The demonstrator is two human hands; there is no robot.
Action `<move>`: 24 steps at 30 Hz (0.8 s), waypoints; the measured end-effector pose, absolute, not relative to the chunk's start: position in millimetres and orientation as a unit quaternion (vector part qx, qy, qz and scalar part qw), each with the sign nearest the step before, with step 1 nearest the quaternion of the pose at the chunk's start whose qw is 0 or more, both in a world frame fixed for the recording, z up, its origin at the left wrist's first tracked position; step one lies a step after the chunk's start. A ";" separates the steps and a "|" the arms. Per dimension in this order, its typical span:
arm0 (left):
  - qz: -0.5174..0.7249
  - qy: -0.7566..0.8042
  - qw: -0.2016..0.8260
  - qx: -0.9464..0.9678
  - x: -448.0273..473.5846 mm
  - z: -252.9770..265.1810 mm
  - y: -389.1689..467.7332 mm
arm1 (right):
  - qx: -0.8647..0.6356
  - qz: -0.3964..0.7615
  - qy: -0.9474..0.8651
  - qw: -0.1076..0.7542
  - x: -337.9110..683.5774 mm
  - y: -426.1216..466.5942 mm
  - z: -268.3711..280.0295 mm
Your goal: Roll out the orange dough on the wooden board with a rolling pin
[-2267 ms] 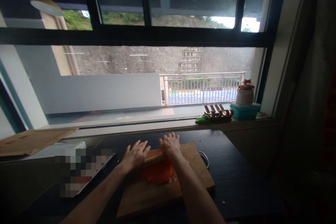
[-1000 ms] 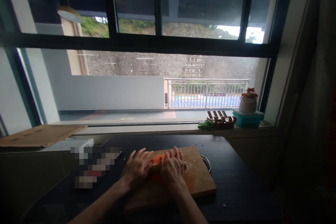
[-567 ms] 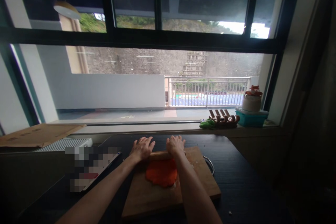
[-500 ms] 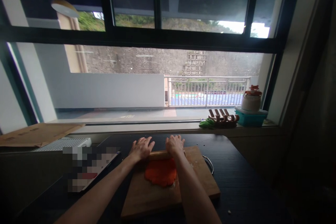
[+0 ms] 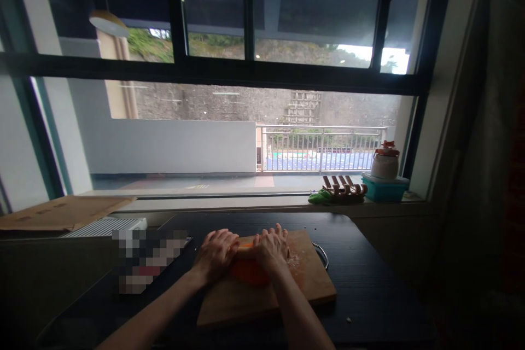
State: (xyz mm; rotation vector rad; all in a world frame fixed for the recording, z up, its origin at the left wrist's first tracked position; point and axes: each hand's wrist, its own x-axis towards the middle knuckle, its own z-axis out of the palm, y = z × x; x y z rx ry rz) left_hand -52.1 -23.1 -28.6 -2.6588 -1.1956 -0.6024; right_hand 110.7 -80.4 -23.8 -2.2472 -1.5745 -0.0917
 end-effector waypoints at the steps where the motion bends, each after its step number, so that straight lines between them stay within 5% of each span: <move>1: -0.199 -0.405 0.082 -0.889 -48.4 -26.4 -18.0 | -0.805 -0.025 -0.561 0.190 114.2 -73.4 -21.1; 12: -0.122 -0.492 0.024 -0.862 -16.8 -13.3 35.4 | -0.827 0.031 -0.540 0.154 146.7 -13.0 -11.9; 24: -0.135 -0.434 0.042 -0.890 -53.5 -22.3 -20.8 | -0.804 -0.029 -0.561 0.197 110.6 -84.0 -23.3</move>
